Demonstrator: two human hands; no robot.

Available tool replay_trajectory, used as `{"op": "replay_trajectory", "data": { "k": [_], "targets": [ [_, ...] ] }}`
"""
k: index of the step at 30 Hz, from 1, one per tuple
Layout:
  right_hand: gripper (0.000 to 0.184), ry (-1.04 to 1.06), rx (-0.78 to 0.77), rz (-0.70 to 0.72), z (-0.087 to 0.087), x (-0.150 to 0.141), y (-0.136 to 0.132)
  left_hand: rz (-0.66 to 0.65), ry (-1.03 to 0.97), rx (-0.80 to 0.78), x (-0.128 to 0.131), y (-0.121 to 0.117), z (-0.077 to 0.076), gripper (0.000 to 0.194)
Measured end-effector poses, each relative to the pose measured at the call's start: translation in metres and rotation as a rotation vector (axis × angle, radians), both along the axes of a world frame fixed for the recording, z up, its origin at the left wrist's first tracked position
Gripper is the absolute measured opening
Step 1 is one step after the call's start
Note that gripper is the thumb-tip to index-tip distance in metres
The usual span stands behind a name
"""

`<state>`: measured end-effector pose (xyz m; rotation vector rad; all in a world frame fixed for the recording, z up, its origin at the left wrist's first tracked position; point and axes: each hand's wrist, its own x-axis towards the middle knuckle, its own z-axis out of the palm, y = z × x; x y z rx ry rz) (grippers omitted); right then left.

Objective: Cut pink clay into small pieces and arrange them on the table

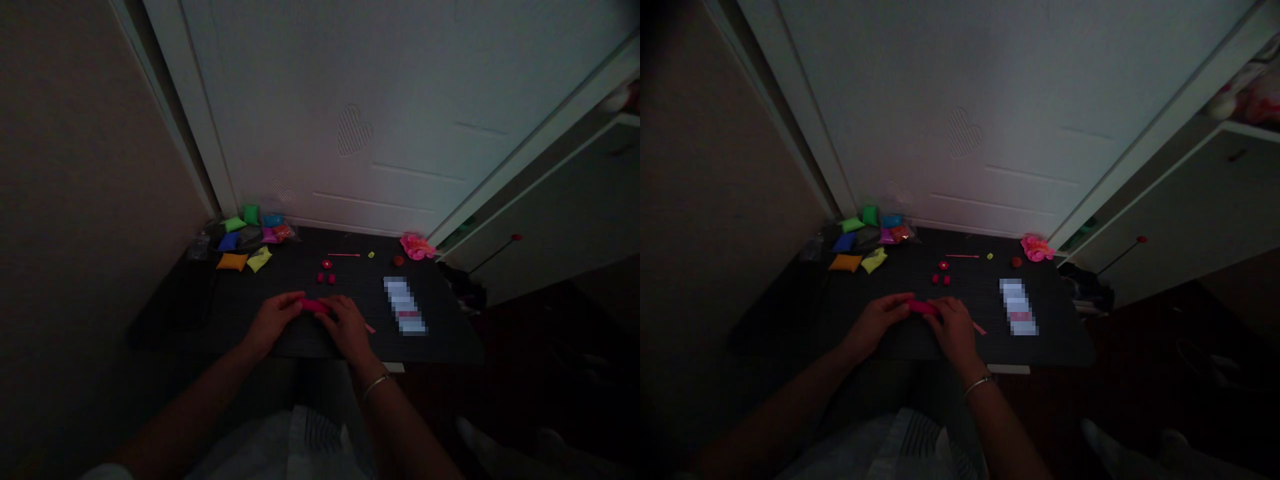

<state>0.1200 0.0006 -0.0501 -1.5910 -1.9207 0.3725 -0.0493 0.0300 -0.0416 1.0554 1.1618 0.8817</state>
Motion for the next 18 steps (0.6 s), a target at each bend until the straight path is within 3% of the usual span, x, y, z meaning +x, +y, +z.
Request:
{"op": "replay_trajectory", "data": {
  "k": [3, 5, 12, 16, 18],
  "targets": [
    [0.026, -0.041, -0.050, 0.032, -0.005, -0.002, 0.003, -0.124, 0.407, 0.289, -0.008, 0.007, -0.007, 0.026],
    [0.024, -0.055, -0.079, 0.047, -0.006, -0.004, 0.003, -0.204, 0.559, 0.392, -0.011, 0.011, -0.011, 0.026],
    [0.020, -0.068, -0.114, 0.052, -0.007, -0.008, 0.004, -0.347, 0.712, 0.640, -0.011, 0.015, -0.027, 0.019],
    [0.046, -0.062, -0.079, 0.039, -0.006, -0.003, 0.002, -0.357, 0.826, 0.755, -0.013, 0.010, -0.030, 0.028],
    [0.053, -0.023, -0.041, -0.035, -0.004, 0.005, -0.002, -0.369, 0.900, 0.872, -0.013, 0.007, -0.028, 0.034]
  ]
}}
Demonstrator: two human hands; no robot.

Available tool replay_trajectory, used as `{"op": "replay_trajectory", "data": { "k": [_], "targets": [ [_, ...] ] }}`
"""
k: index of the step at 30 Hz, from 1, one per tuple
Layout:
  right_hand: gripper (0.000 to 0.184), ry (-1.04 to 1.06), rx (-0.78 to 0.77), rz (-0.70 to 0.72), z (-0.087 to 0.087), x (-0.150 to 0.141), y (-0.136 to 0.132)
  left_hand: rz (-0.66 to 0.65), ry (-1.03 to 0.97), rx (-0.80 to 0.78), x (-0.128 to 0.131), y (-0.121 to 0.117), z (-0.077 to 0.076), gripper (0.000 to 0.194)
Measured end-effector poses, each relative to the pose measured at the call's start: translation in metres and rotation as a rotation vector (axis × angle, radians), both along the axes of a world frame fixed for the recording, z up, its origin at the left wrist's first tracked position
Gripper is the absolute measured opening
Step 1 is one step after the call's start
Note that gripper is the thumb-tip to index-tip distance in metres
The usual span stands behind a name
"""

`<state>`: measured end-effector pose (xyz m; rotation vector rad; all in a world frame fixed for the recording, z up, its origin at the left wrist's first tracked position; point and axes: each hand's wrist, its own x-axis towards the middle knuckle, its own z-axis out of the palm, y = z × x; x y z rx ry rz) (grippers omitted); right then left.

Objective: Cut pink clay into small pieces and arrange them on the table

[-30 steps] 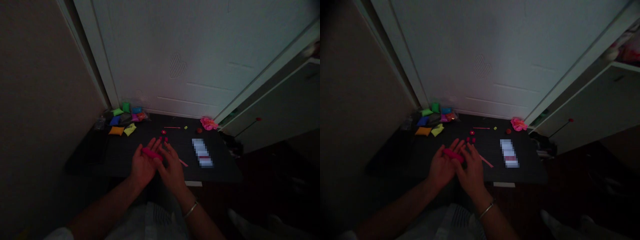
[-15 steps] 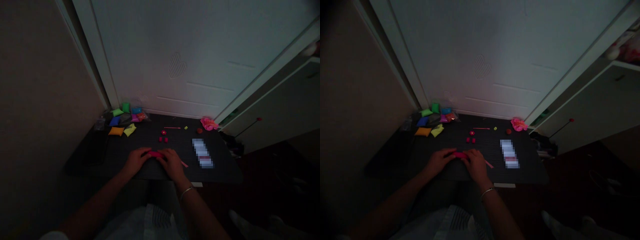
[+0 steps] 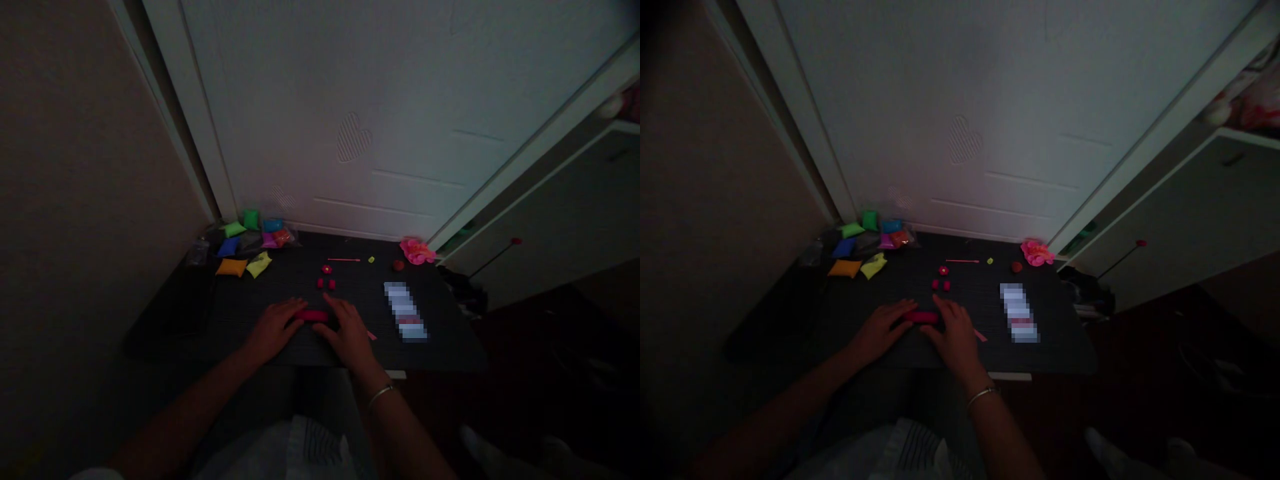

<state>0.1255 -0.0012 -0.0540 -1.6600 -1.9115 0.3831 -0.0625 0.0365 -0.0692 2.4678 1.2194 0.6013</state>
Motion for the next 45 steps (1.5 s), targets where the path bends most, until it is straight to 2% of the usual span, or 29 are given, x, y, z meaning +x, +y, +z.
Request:
{"op": "replay_trajectory", "data": {
  "k": [4, 8, 12, 17, 23, 29, 33, 45],
  "targets": [
    [0.029, -0.088, -0.053, -0.198, 0.004, 0.024, -0.010, -0.204, 0.133, 0.171, 0.009, -0.005, 0.005, 0.045],
    [0.025, -0.290, -0.204, -0.296, 0.006, 0.035, -0.019, -0.287, 0.201, 0.130, 0.022, -0.002, -0.003, 0.043],
    [0.019, -0.339, -0.241, -0.307, 0.006, 0.034, -0.023, -0.221, 0.117, 0.023, 0.028, 0.000, -0.010, 0.037],
    [0.015, -0.284, -0.225, -0.317, 0.004, 0.032, -0.021, -0.067, -0.011, -0.012, 0.033, -0.004, -0.005, 0.037],
    [0.011, -0.209, -0.307, -0.366, 0.009, 0.017, -0.024, -0.040, 0.004, -0.038, 0.037, -0.001, -0.009, 0.036],
    [0.012, -0.114, -0.124, -0.321, 0.006, -0.013, -0.032, 0.083, -0.110, -0.104, 0.038, 0.000, -0.005, 0.033],
    [0.011, -0.122, -0.054, -0.327, 0.001, -0.027, -0.032, 0.099, -0.177, -0.155, 0.038, 0.001, -0.003, 0.027],
    [0.013, -0.274, -0.113, -0.321, 0.007, -0.036, -0.031, 0.071, -0.219, -0.156, 0.038, 0.001, -0.006, 0.023]
  ]
}}
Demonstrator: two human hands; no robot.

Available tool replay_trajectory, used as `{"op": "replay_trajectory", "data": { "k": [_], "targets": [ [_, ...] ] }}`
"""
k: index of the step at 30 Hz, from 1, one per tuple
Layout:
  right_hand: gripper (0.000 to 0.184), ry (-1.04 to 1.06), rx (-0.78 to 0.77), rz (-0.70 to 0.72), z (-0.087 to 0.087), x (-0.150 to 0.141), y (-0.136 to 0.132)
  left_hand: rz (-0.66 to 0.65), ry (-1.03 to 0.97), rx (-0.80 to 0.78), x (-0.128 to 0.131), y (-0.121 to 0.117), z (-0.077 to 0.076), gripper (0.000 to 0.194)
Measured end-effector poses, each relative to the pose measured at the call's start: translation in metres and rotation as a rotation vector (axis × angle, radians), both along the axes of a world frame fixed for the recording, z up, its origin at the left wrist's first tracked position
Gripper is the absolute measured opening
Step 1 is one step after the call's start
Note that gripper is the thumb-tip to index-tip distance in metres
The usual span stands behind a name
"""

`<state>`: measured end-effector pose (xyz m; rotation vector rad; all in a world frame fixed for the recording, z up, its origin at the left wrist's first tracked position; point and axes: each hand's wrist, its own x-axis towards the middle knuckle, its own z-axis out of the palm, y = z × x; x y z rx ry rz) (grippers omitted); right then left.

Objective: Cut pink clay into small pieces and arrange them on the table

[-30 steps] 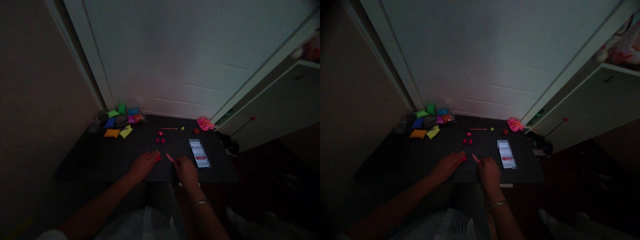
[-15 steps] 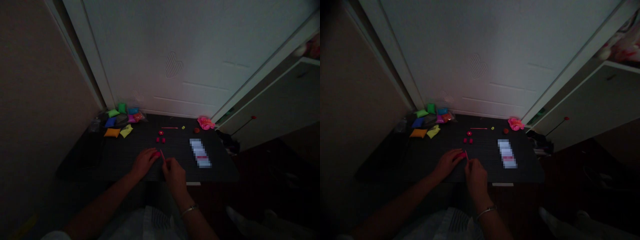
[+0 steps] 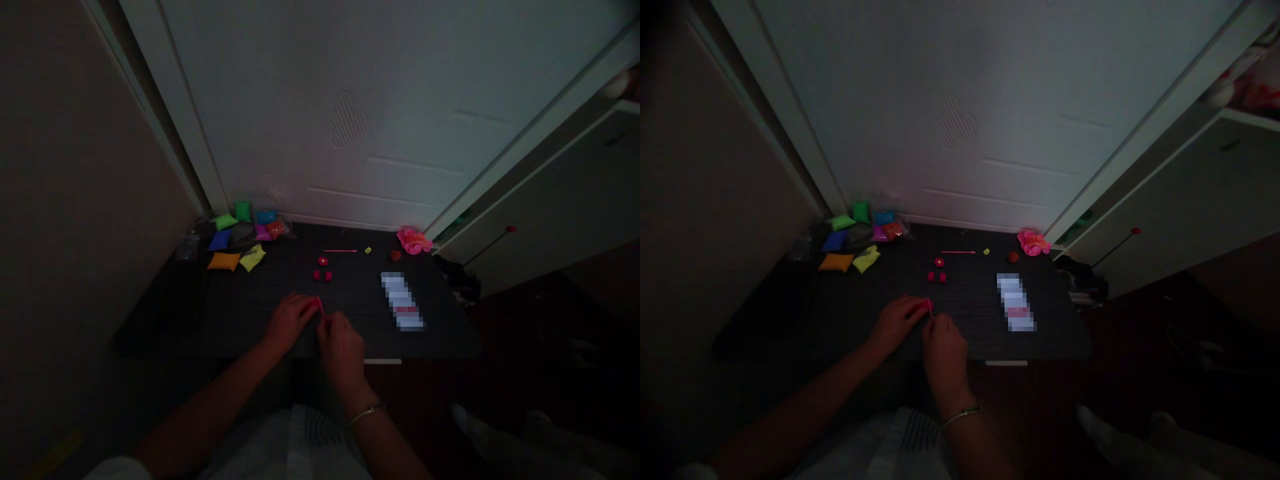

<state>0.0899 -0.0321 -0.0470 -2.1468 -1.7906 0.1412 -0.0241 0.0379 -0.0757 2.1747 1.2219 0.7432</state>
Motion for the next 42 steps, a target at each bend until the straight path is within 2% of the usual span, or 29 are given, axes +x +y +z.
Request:
{"op": "replay_trajectory", "data": {
  "k": [21, 42],
  "targets": [
    [0.013, -0.079, 0.040, 0.057, -0.0035, -0.0022, 0.0018, 0.004, -0.001, 0.015, 0.0007, 0.0014, -0.0039, 0.021],
    [0.017, -0.139, -0.065, 0.216, -0.0090, 0.0054, 0.0032, -0.008, 0.009, 0.056, 0.0013, 0.0005, -0.0053, 0.020]
  ]
}}
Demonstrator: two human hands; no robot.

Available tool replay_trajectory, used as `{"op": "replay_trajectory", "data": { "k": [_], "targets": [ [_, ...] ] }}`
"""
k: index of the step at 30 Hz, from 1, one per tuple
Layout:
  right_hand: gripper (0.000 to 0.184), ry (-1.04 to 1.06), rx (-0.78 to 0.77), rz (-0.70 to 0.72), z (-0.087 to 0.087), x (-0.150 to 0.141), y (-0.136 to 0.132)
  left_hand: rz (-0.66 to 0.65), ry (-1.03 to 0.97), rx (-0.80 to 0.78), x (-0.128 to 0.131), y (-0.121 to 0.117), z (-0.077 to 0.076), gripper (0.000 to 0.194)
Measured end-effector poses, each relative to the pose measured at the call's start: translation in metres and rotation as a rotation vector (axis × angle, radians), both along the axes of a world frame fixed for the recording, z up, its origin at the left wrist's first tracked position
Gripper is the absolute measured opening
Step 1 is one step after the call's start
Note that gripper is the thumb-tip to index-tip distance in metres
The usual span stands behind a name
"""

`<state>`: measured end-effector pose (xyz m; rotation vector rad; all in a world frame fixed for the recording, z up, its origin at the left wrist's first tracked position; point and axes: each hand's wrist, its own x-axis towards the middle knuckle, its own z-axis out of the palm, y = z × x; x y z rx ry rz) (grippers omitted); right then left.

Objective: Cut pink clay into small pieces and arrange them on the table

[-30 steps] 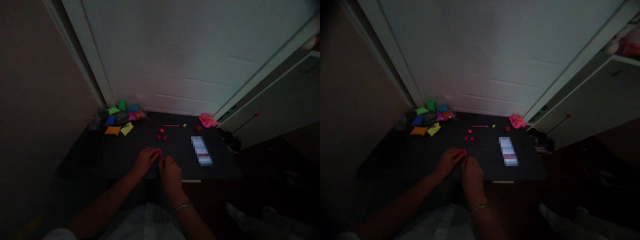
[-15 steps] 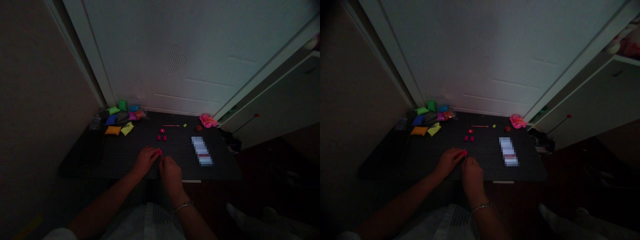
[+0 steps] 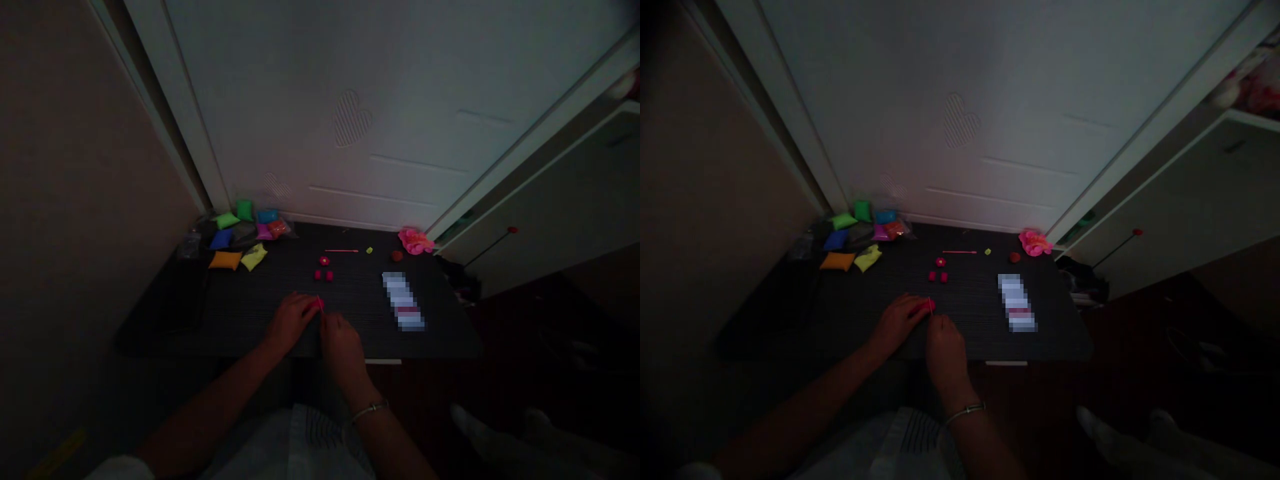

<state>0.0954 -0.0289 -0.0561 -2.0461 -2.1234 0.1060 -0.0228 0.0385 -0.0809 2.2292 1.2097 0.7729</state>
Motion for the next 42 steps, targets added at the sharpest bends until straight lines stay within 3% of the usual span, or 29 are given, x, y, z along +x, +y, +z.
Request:
{"op": "replay_trajectory", "data": {
  "k": [23, 33, 42],
  "targets": [
    [0.024, -0.072, -0.114, 0.102, 0.011, -0.001, 0.004, 0.015, 0.007, 0.005, 0.001, -0.001, 0.003, 0.019],
    [0.023, -0.091, -0.147, 0.079, 0.016, -0.002, 0.009, 0.015, 0.024, 0.003, 0.000, -0.002, 0.004, 0.019],
    [0.026, -0.085, -0.153, 0.053, 0.013, -0.002, -0.005, 0.020, 0.000, 0.045, 0.001, -0.001, 0.002, 0.017]
  ]
}}
